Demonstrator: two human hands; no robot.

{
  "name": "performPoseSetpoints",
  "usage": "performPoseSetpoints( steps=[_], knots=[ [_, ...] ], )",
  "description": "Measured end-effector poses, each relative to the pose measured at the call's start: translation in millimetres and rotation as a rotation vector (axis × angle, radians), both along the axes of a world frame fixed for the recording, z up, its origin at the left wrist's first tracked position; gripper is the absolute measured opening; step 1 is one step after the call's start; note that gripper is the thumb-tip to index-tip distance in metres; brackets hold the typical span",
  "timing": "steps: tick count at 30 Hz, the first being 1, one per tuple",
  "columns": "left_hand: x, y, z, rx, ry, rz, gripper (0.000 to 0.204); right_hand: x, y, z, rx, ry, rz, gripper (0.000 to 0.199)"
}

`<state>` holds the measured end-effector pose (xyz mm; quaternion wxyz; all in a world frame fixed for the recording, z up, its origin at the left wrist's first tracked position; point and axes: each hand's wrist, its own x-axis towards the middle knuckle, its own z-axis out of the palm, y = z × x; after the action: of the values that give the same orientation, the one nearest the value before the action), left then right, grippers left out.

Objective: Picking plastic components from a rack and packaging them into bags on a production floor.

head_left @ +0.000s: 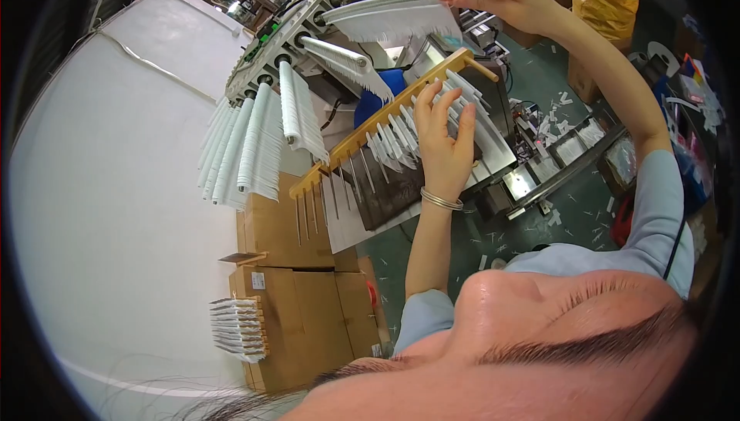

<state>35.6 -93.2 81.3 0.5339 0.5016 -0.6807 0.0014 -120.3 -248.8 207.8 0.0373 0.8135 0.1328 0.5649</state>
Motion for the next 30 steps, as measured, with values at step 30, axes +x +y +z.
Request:
performPoseSetpoints(
  steps=[30],
  knots=[
    [-26.2,-91.3,61.2,-0.528,-0.156,0.589,0.016,-151.0,71.5,-66.2,0.683,-0.061,0.007,0.021]
  ],
)
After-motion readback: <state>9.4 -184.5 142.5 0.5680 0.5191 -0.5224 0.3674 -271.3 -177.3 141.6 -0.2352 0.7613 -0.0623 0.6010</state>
